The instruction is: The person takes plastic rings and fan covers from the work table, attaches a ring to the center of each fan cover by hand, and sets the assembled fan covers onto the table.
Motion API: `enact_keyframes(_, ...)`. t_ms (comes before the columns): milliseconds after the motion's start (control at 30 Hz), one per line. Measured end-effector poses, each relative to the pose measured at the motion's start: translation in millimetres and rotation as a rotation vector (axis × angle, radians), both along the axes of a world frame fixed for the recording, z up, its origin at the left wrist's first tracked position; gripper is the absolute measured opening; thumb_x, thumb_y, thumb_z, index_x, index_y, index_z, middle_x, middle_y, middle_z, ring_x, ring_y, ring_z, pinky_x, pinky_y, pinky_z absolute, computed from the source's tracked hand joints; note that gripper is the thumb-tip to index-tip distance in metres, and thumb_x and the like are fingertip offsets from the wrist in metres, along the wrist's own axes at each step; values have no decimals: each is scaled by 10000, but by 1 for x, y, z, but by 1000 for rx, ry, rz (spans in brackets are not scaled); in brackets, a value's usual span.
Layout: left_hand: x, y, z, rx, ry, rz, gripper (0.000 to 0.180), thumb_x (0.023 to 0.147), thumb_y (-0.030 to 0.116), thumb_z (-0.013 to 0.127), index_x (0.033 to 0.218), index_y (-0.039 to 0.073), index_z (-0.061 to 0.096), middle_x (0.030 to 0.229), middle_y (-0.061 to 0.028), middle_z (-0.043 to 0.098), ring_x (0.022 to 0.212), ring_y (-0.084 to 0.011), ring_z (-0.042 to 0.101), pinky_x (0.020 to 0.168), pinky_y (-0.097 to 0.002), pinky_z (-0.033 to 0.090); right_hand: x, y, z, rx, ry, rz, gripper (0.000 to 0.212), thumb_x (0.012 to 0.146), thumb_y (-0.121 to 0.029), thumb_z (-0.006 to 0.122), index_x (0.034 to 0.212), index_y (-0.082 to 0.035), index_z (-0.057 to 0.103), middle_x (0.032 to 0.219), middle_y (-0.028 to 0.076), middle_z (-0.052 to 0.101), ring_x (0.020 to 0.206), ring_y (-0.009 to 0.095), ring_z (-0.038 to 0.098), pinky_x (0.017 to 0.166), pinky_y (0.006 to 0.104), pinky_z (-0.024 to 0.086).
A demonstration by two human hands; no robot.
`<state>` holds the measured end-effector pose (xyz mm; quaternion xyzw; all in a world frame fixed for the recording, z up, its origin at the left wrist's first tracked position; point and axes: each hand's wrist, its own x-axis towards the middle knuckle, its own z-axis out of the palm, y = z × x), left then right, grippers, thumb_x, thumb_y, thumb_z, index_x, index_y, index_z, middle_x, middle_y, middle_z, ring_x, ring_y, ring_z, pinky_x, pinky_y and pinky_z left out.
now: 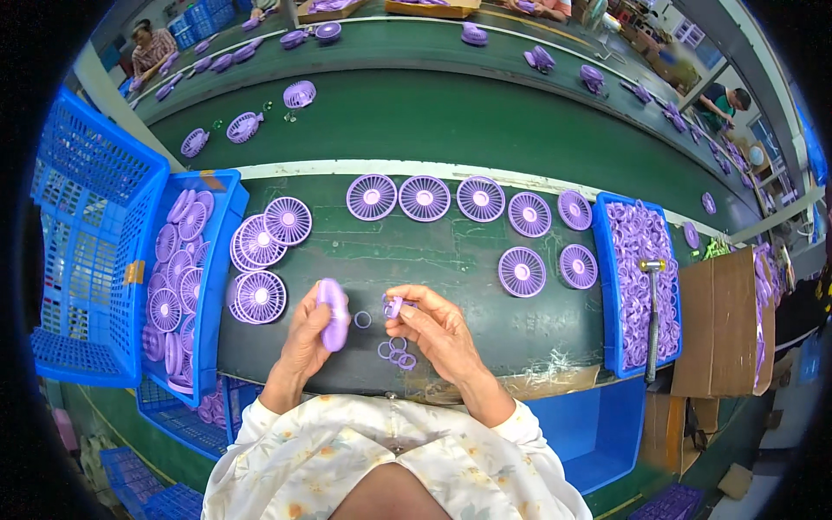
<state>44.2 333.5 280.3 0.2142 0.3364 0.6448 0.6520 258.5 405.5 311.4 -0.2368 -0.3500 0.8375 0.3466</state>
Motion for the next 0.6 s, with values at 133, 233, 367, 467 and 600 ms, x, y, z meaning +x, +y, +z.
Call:
enact_keyframes(133,19,6,3,-171,90,128,129,1013,194,592,1056,73,596,963,0,657,826,-57,627,749,-226,532,0,-5,-2,62,-60,-21,284,992,-92,598,1265,-16,597,1090,30,637,949,110,651,837,274,560)
enact_keyframes(233,25,9,-3,-163,143,227,166,1022,232,580,1047,68,589,963,-6,655,827,-56,620,732,-220,520,-4,-7,-1,178,-151,-31,303,974,-62,620,1271,-9,594,1069,41,649,949,110,657,842,267,554)
enact_keyframes(367,24,8,-2,-153,162,200,213,1029,237,559,1122,47,579,1022,-52,671,897,-115,670,774,-280,577,-11,-9,-1,298,-260,-111,313,937,-10,653,1242,21,595,1052,67,667,909,129,671,813,258,556)
enact_keyframes(467,28,7,-2,-149,162,187,220,1030,235,554,1131,42,582,1040,-67,677,910,-128,678,795,-295,586,-16,-10,-4,330,-302,-106,292,921,12,665,1208,33,614,1086,82,652,903,126,668,801,251,555)
enact_keyframes(600,29,5,-5,-155,173,157,207,1030,216,552,1125,37,595,1046,-68,679,910,-125,676,811,-292,579,-28,-9,-2,684,-513,-206,258,888,25,693,1142,28,650,1114,98,648,883,125,670,751,238,556)
